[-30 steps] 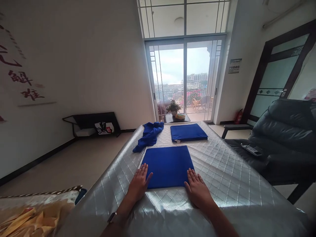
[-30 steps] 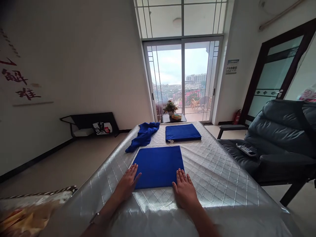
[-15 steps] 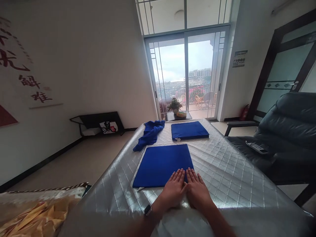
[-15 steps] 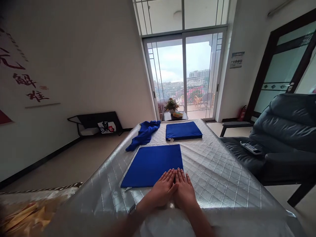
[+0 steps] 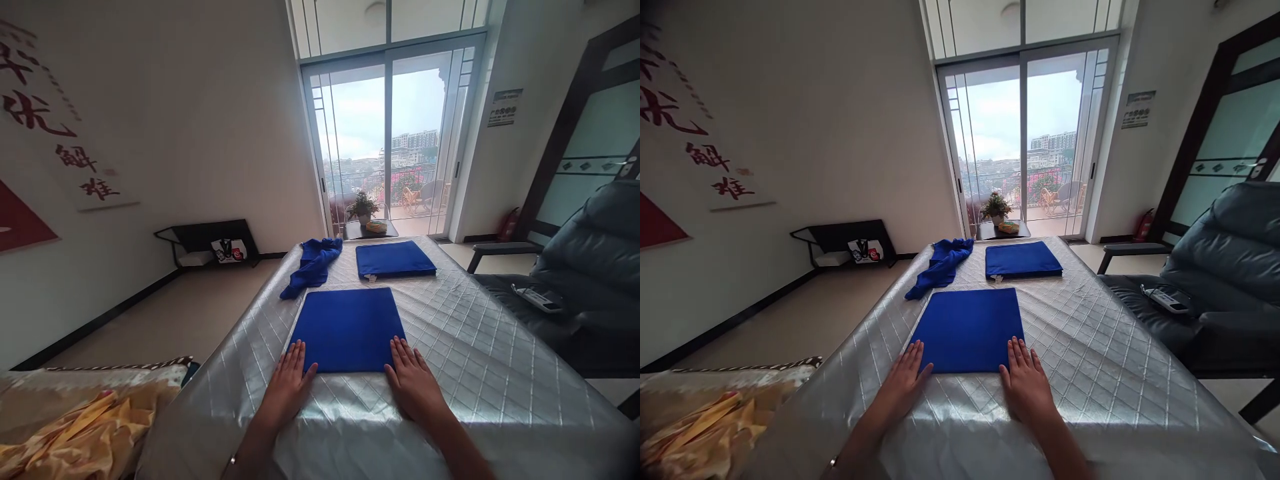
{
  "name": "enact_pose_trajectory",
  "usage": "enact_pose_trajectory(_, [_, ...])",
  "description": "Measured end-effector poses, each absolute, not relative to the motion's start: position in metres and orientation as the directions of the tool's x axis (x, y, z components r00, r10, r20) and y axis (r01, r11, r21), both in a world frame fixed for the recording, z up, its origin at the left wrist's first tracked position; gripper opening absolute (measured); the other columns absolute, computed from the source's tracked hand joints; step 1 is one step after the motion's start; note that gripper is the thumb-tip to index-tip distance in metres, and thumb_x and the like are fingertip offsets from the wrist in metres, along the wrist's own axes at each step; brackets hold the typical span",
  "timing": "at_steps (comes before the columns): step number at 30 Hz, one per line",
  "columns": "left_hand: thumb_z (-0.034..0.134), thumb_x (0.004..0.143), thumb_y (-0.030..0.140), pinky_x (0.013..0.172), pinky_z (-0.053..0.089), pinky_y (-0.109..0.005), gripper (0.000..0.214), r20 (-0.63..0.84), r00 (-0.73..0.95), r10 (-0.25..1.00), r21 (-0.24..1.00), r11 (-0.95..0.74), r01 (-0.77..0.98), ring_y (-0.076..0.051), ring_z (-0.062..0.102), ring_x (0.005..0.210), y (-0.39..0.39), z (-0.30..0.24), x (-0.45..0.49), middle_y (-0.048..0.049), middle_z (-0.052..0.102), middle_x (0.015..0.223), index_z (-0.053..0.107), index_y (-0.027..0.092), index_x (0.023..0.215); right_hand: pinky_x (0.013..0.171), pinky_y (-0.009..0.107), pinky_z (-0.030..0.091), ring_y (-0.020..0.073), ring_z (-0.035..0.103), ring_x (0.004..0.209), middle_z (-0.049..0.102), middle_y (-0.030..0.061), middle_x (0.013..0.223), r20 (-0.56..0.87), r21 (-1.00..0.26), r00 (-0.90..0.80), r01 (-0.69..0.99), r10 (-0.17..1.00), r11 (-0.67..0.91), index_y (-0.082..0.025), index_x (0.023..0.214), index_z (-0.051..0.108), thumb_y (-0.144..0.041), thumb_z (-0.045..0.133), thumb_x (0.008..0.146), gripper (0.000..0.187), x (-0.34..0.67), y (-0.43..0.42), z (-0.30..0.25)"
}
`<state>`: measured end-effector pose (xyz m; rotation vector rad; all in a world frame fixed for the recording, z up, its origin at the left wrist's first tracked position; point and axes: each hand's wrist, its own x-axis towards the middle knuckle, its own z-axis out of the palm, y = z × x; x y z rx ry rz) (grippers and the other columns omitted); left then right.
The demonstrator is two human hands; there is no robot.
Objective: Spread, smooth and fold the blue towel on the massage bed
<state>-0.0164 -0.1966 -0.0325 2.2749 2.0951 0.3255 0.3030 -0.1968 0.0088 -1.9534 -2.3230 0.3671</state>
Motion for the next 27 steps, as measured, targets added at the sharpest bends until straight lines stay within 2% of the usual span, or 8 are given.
enact_pose_trajectory(5, [0.027, 0.102, 0.058, 0.121, 0.029, -0.05, 0.072, 0.233, 0.006, 0.972, 0.183, -0.049, 0.982, -0.028, 0.027, 0.15, -0.198, -0.037, -0.014, -0.0157, 0.028, 0.162, 0.028, 0.011, 0.157, 0.126, 0.041, 0.007, 0.0177, 0.006, 0.154, 0.007, 0.0038, 0.166, -0.116, -0.197, -0.171, 0.969, 0.978, 0.146, -0.01, 0.159, 0.016, -0.043, 0.021, 0.103, 0.065, 0.303, -0.198, 0.016])
enact_pose_trajectory(9, [0.029, 0.1, 0.062, 0.119, 0.033, -0.05, 0.078, 0.253, -0.021, 0.967, 0.239, -0.041, 0.97, -0.031, 0.029, 0.149, -0.201, -0.032, -0.011, -0.0173, 0.028, 0.162, 0.029, 0.008, 0.156, 0.125, 0.041, 0.009, 0.0183, 0.008, 0.153, 0.01, 0.0045, 0.166, -0.092, -0.194, -0.169, 0.97, 0.981, 0.149, -0.01, 0.159, 0.018, -0.041, 0.023, 0.102, 0.065, 0.303, -0.199, 0.015])
enact_pose_trajectory(15, [0.033, 0.098, 0.065, 0.118, 0.034, -0.05, 0.081, 0.259, -0.055, 0.964, 0.32, -0.032, 0.947, -0.031, 0.03, 0.149, -0.204, -0.028, -0.012, -0.0169, 0.029, 0.162, 0.029, 0.009, 0.157, 0.125, 0.04, 0.01, 0.0168, 0.009, 0.154, 0.011, 0.0027, 0.166, -0.055, -0.201, -0.172, 0.967, 0.984, 0.158, -0.012, 0.159, 0.018, -0.048, 0.019, 0.103, 0.067, 0.307, -0.196, 0.006])
enact_pose_trajectory(18, [0.036, 0.098, 0.065, 0.119, 0.033, -0.048, 0.083, 0.287, -0.067, 0.956, 0.346, -0.038, 0.938, -0.03, 0.031, 0.149, -0.205, -0.027, -0.011, -0.018, 0.031, 0.162, 0.028, 0.007, 0.156, 0.125, 0.04, 0.01, 0.0171, 0.01, 0.153, 0.014, 0.0039, 0.166, -0.037, -0.187, -0.17, 0.969, 0.985, 0.16, -0.011, 0.159, 0.021, -0.045, 0.021, 0.103, 0.066, 0.307, -0.195, 0.003])
enact_pose_trajectory(27, [0.044, 0.096, 0.063, 0.115, 0.04, -0.052, 0.082, 0.361, -0.082, 0.929, 0.371, -0.063, 0.926, -0.034, 0.038, 0.145, -0.206, -0.03, -0.011, -0.02, 0.037, 0.159, 0.03, 0.01, 0.156, 0.125, 0.041, 0.013, 0.0174, 0.013, 0.153, 0.018, 0.0068, 0.165, 0.001, -0.155, -0.179, 0.972, 0.984, 0.177, -0.011, 0.158, 0.026, -0.04, 0.022, 0.104, 0.062, 0.307, -0.196, 0.002])
